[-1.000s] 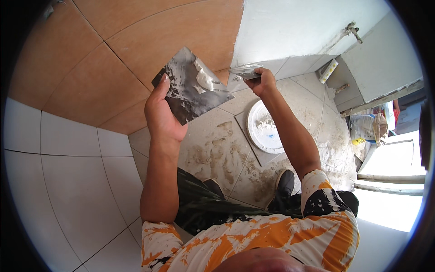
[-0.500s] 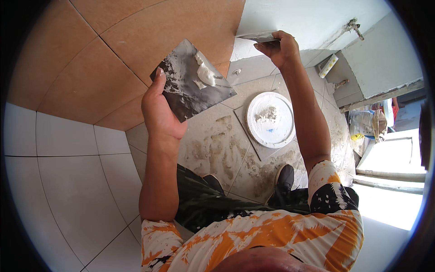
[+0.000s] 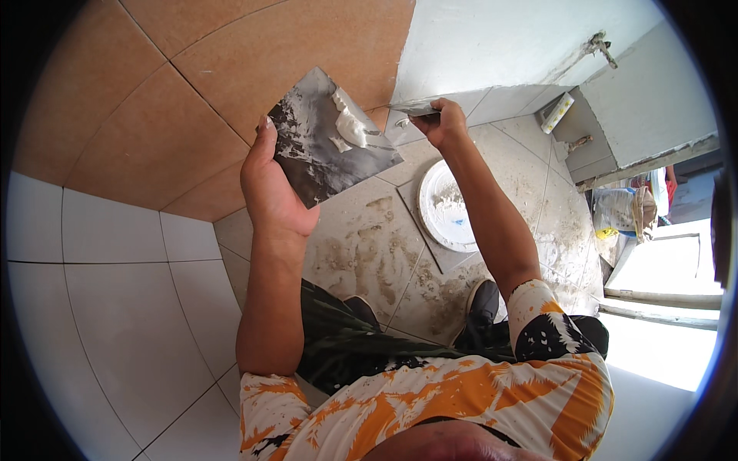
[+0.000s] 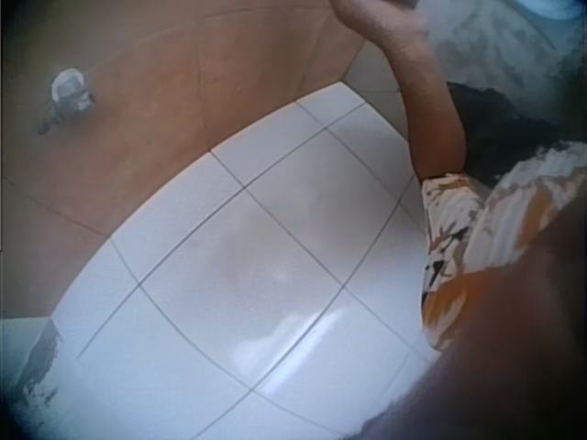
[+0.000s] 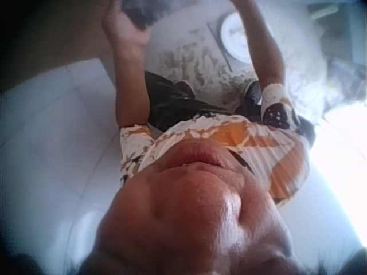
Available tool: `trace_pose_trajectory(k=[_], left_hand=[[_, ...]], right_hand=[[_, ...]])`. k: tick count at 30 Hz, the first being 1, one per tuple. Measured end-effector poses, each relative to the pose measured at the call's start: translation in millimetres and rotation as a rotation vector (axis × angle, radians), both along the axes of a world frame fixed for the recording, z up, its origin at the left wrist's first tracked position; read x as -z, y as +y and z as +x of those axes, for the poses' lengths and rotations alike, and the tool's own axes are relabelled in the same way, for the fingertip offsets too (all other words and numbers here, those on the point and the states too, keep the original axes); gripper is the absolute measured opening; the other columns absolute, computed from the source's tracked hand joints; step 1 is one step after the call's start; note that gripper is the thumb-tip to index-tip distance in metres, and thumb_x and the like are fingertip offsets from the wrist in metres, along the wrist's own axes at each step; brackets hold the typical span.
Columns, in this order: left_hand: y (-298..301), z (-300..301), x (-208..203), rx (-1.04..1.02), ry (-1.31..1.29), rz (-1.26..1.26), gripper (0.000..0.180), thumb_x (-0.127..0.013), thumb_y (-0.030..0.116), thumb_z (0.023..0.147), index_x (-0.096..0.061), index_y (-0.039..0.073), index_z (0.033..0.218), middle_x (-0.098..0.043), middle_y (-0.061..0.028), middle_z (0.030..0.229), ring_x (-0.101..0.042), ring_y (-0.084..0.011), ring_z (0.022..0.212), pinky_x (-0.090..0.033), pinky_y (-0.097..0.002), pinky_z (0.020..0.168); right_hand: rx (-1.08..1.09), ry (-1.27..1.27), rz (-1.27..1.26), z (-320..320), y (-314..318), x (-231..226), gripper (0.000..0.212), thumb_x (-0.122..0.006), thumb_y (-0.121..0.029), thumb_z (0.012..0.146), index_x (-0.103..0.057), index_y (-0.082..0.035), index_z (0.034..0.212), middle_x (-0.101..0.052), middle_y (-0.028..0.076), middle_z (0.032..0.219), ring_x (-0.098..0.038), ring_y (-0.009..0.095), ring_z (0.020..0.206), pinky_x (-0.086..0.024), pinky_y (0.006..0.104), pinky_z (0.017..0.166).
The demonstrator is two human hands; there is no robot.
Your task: The person applies white plaster to a wall using a trowel and a smaller scraper. They repeatedly scoop plaster from a bucket lid and spread it onto the wall surface, smoothing it with the tools.
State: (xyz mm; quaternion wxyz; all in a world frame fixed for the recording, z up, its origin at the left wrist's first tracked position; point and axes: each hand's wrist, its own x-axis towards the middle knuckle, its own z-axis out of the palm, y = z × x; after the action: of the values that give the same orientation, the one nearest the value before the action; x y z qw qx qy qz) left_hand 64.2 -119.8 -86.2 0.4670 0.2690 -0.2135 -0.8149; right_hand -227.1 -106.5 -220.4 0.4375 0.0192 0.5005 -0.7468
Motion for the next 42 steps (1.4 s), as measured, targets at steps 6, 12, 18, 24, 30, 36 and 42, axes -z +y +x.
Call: trace_pose_trajectory(k=[6, 12, 18, 24, 30, 36, 42], left_hand=[[0, -2, -5, -0.029, -0.025, 0.036, 0.039, -0.041, 0.029, 0.104, -0.056, 0.000, 0.124, -0.062, -0.0109, 0.125, -0.060, -0.0263, 0.112, -0.046, -0.0419, 0.099], [-3, 0, -2, -0.026, -0.045, 0.040, 0.038, -0.042, 0.029, 0.103, -0.056, 0.000, 0.124, -0.062, -0.0113, 0.124, -0.060, -0.0263, 0.112, -0.046, -0.0419, 0.099], [-6, 3, -2, -0.015, 0.009, 0.035, 0.037, -0.043, 0.028, 0.103, -0.057, 0.000, 0.123, -0.063, -0.0099, 0.123, -0.061, -0.0255, 0.111, -0.047, -0.0418, 0.098], [-2, -3, 3, 0.044, -0.044, 0.117, 0.032, -0.046, 0.025, 0.101, -0.059, 0.002, 0.121, -0.065, -0.0071, 0.120, -0.063, -0.0234, 0.108, -0.050, -0.0410, 0.096], [6, -7, 4, 0.097, -0.091, 0.153, 0.029, -0.048, 0.022, 0.100, -0.061, 0.004, 0.118, -0.067, -0.0058, 0.116, -0.065, -0.0213, 0.101, -0.053, -0.0374, 0.088], [-2, -5, 42, 0.289, -0.199, 0.067, 0.024, -0.050, 0.021, 0.099, -0.062, 0.005, 0.111, -0.069, -0.0056, 0.105, -0.066, -0.0158, 0.094, -0.055, -0.0306, 0.079], [4, 4, -13, 0.171, -0.033, 0.073, 0.027, -0.050, 0.021, 0.099, -0.064, 0.004, 0.114, -0.070, -0.0047, 0.105, -0.067, -0.0167, 0.091, -0.055, -0.0315, 0.080]], right_hand=[[-0.012, 0.017, 0.003, -3, -16, -18, 0.030, -0.039, -0.005, 0.088, -0.042, 0.012, 0.114, -0.053, 0.030, 0.115, -0.062, 0.044, 0.094, -0.060, 0.0552, 0.077], [-0.024, 0.066, -0.079, -15, -32, -67, 0.030, -0.044, -0.004, 0.087, -0.039, 0.012, 0.112, -0.053, 0.029, 0.106, -0.061, 0.044, 0.090, -0.060, 0.0563, 0.079], [-0.033, 0.272, -0.231, 10, 64, -112, 0.035, -0.043, -0.007, 0.088, -0.043, 0.012, 0.118, -0.053, 0.027, 0.116, -0.061, 0.041, 0.101, -0.057, 0.0566, 0.083], [0.070, 0.692, -0.357, 70, 127, -80, 0.023, -0.057, -0.007, 0.094, -0.057, 0.000, 0.115, -0.064, 0.008, 0.108, -0.060, 0.017, 0.101, -0.050, 0.0317, 0.090], [-0.175, 0.474, -0.516, 55, 141, -94, 0.027, -0.057, -0.009, 0.098, -0.055, 0.000, 0.123, -0.066, 0.008, 0.112, -0.065, 0.018, 0.097, -0.052, 0.0348, 0.090], [-0.434, 1.812, -0.469, 101, 143, -106, 0.050, -0.066, 0.000, 0.084, -0.058, -0.012, 0.131, -0.060, 0.018, 0.115, -0.060, 0.033, 0.109, -0.051, 0.0395, 0.091], [-0.431, 0.500, 0.014, 37, 156, -45, 0.027, -0.051, -0.005, 0.093, -0.058, -0.001, 0.119, -0.061, 0.017, 0.115, -0.065, 0.027, 0.100, -0.058, 0.0402, 0.078]])
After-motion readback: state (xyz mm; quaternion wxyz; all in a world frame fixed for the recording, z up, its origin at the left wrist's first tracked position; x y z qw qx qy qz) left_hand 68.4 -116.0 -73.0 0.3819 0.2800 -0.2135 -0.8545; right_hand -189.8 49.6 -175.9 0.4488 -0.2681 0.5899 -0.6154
